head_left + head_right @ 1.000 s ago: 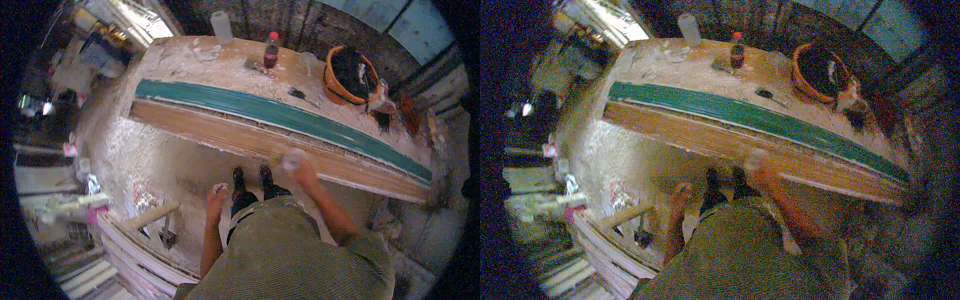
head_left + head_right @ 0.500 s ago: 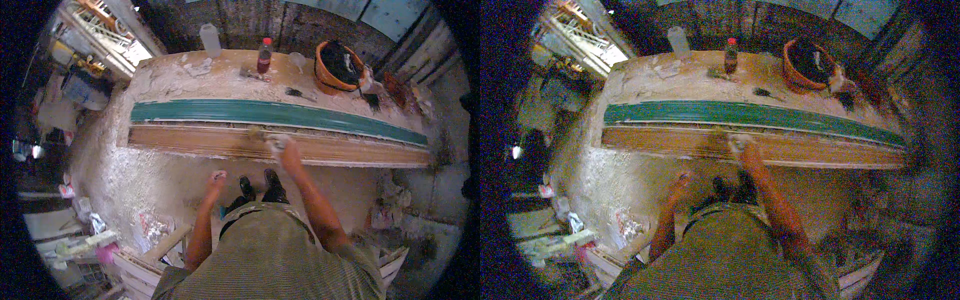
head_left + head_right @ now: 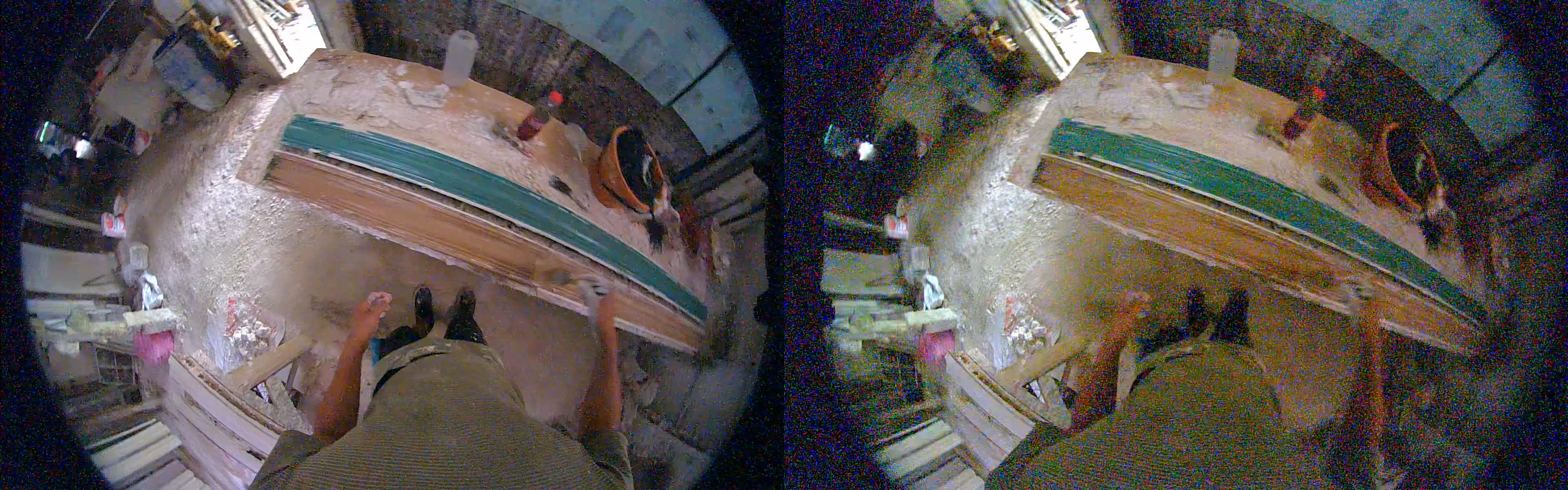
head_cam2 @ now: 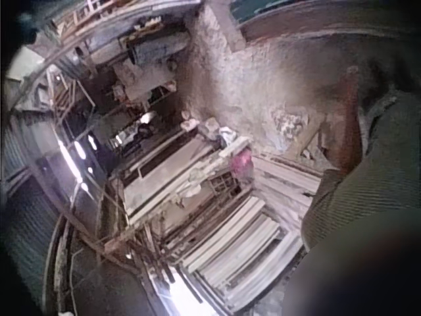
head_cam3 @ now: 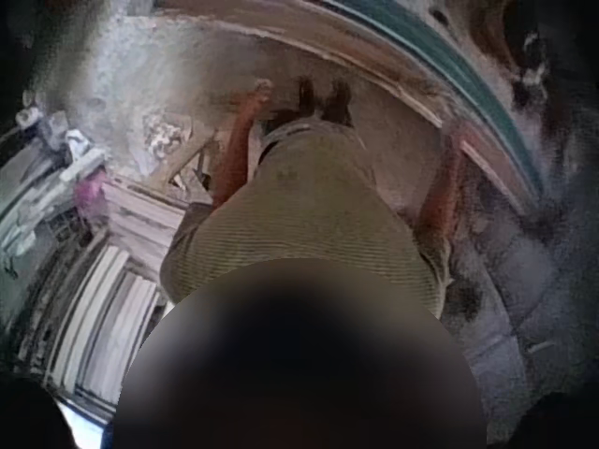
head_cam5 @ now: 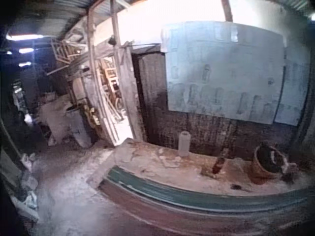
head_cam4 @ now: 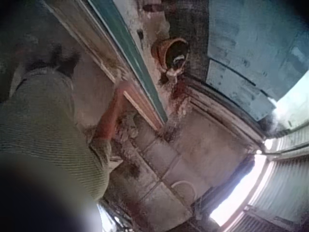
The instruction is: The person wipes a long wooden board with a cloth, moving along its length and repeatedly cleaning the same areas. The board has a green strip along its center. The person occasionally pauses and repositions the cloth while continuing to wipe.
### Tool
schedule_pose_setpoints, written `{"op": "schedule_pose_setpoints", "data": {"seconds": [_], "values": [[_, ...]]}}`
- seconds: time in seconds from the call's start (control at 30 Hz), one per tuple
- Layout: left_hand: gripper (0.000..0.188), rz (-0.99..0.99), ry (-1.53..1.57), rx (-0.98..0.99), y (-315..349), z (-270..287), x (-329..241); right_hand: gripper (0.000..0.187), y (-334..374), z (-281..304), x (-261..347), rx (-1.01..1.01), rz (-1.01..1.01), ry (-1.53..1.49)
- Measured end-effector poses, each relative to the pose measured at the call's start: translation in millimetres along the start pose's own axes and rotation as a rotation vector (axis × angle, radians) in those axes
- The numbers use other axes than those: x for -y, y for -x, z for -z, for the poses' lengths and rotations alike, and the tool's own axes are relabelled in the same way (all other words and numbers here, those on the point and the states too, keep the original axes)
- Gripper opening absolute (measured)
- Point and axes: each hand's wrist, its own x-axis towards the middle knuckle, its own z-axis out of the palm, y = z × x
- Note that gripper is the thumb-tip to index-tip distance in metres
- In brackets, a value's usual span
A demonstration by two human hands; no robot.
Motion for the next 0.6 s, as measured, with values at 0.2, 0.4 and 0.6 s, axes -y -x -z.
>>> {"op": "schedule_pose_setpoints", "data": {"seconds": [0.2,0.4,0.6], "values": [[0.032,0.077,0.081,-0.179,17.2,9.0,11.1,0.019,3.4,-247.4,180.4,0.492,-0.073,-0.450],[0.039,0.233,0.164,-0.321,60.3,27.5,57.8,0.016,31.6,-480.3,388.8,0.656,0.179,-0.811],[0.041,0.374,0.158,-0.457,113.4,12.3,108.5,0.021,74.5,-609.7,561.6,0.594,0.355,-0.963]]}}
